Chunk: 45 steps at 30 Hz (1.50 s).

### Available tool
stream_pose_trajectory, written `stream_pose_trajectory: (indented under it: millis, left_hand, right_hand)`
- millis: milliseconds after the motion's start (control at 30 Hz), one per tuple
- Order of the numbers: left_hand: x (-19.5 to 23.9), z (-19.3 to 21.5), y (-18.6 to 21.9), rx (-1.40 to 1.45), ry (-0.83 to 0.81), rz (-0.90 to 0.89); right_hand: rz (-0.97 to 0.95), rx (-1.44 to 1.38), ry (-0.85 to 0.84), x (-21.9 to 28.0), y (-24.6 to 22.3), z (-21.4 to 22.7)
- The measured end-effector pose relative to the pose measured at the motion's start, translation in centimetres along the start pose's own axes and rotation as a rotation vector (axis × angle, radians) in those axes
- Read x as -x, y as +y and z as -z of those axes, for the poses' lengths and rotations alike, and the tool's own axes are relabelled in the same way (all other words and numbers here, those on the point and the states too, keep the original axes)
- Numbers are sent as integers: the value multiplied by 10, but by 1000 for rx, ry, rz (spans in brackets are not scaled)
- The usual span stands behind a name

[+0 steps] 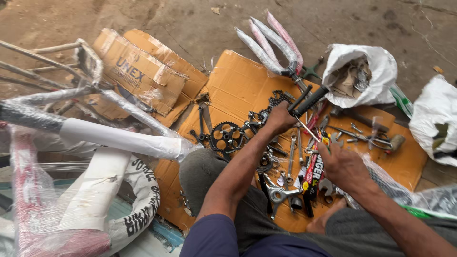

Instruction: The person sits on the floor and assembles a bicycle handlebar by attaching grips and brake levers. They use a hammer to tap the grips into place and a wrench to tighten the bolts on the brake levers.

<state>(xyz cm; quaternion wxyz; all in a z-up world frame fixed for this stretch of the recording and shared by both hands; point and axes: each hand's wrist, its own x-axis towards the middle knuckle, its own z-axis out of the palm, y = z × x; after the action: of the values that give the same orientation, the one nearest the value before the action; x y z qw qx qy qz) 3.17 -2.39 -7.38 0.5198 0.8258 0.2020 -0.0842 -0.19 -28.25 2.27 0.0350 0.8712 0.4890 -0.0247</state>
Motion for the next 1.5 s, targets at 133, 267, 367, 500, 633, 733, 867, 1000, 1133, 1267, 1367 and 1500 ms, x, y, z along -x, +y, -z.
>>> stream_pose_trajectory:
  millis: [133, 267, 367, 500, 633, 733, 867, 1000, 1133, 1267, 1367, 1500]
  left_hand:
    - [-3, 4, -7, -49, 64, -53]
    - [-9, 5, -14, -51, 126, -116]
    - [4, 3, -12, 5, 100, -91]
    - [5, 13, 1, 93, -17, 91]
    - [11, 20, 2, -45, 117, -65]
    - [21, 29, -6, 80, 114, -24]
    - [22, 34, -9, 207, 45, 8]
    - [14, 38, -2, 130, 164, -134]
    - [18, 36, 2, 186, 99, -5]
    - [26, 36, 6, 133, 104, -23]
    - [24, 37, 11, 75, 83, -2]
    - [25, 32, 10, 93, 62, -10]
  right_hand:
    - [-457, -782, 9, -22, 3, 14]
    - [-269, -609, 227, -17, 4, 16]
    - [-228, -479, 392, -7, 2, 7]
    - [-140, -395, 465, 6, -12, 1]
    - [-198, -568, 477, -15, -9, 7]
    - [-404, -857, 305, -13, -12, 7]
    - [-351, -846, 309, -17, -21, -5]
    - [172, -10, 336, -21, -1, 8]
    - [-61, -277, 66, -24, -13, 17]
    - [-589, -934, -155, -37, -23, 33]
    - [-711, -1070, -84, -32, -21, 40]
    - [-610, -879, -65, -21, -20, 29]
